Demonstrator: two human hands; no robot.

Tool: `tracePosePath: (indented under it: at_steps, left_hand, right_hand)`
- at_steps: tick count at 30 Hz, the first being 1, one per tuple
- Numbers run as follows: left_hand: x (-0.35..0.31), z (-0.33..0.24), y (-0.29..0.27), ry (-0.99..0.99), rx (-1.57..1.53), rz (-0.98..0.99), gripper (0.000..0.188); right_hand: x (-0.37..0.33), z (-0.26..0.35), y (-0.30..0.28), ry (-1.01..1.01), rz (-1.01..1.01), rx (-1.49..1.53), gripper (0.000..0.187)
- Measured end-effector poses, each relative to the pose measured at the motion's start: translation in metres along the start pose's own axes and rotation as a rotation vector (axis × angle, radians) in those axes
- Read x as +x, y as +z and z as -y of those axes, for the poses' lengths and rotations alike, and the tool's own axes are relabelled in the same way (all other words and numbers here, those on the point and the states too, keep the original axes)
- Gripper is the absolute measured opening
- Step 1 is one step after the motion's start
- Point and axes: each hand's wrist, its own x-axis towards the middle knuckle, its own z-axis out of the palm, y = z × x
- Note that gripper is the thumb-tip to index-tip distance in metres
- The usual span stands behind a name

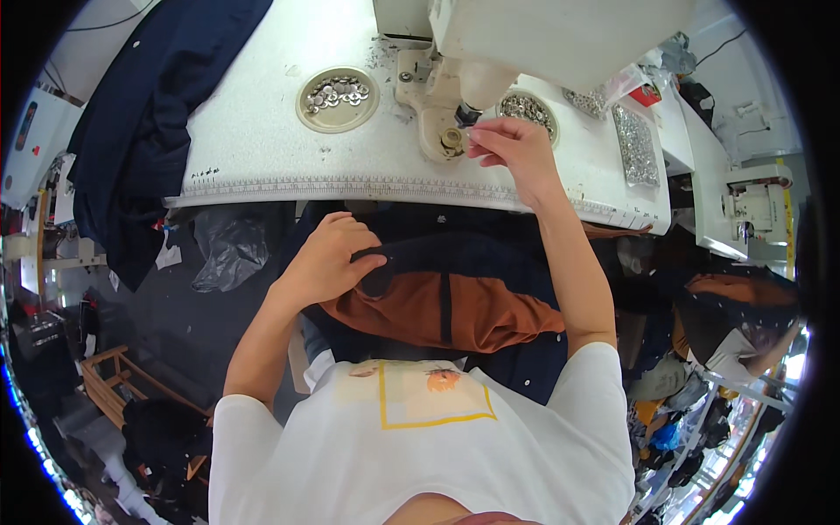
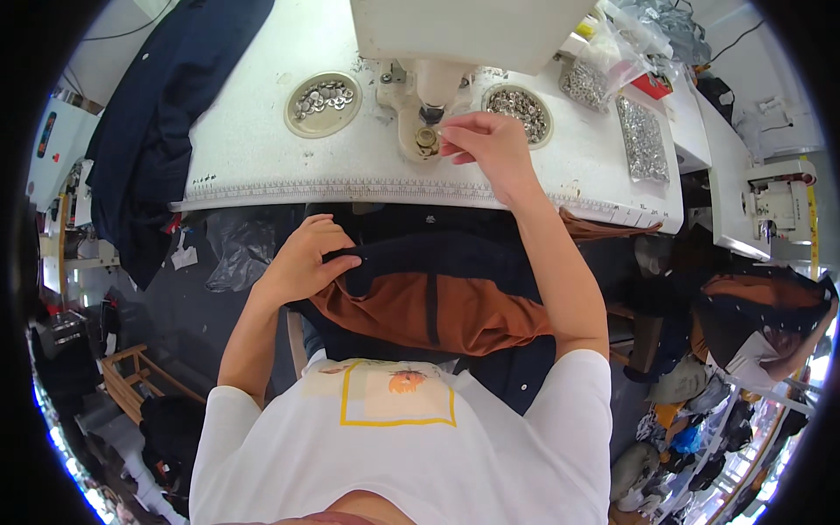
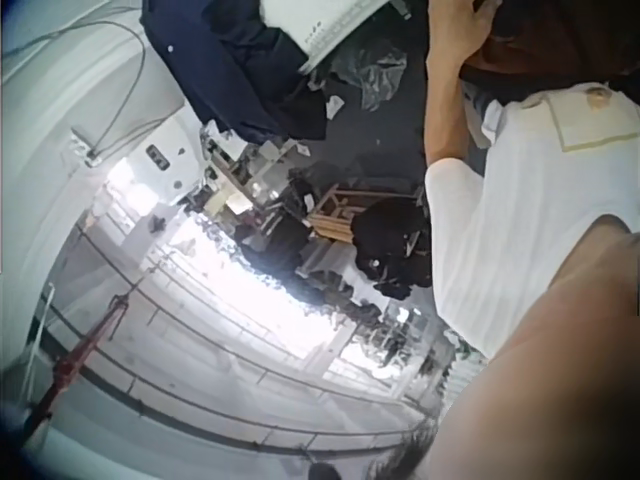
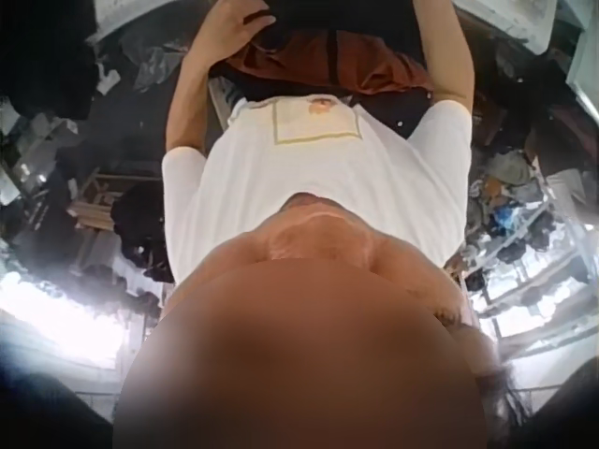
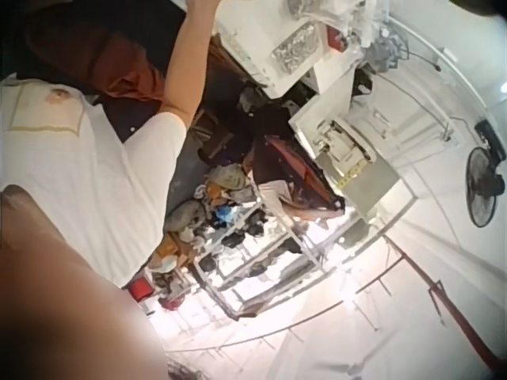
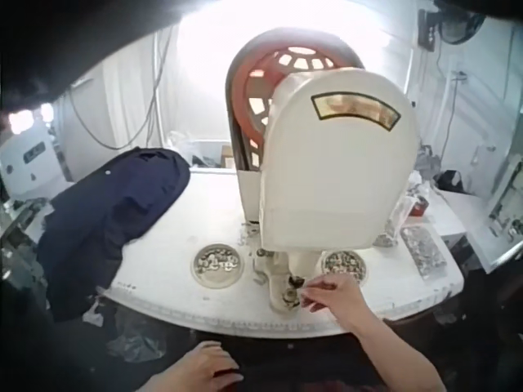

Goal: Using a mechanical press machine to attach grommets or snaps to different pieces of clothing.

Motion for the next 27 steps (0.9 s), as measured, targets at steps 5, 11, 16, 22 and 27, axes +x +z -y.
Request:
tracePosePath:
  at_steps: [5, 11, 16, 22, 27]
  left_hand:
    - [0.000, -0.006, 0.001, -0.014, 0.015, 0.017, 0.012]
    - [-0.003, -0.008, 0.002, -0.027, 0.022, -0.005, 0.012]
    - [-0.005, -0.009, 0.001, -0.031, 0.027, 0.001, 0.012]
    - [-0.005, -0.007, 0.002, -0.013, 0.016, -0.021, 0.011]
    - [-0.010, -0.009, -0.001, -0.013, 0.055, -0.025, 0.013]
  right_hand:
    - [0.006, -0.002, 0.006, 0.063, 0.056, 0.170, 0.014]
    - [0.009, -0.011, 0.003, 0.098, 0.128, 0.434, 0.012]
    - [0.004, -0.014, 0.008, 0.135, 0.157, 0.559, 0.014]
    - [-0.008, -0.011, 0.025, 0.079, 0.053, 0.671, 0.011]
    - [-0.004, -0.007, 0.026, 0.039, -0.010, 0.464, 0.009]
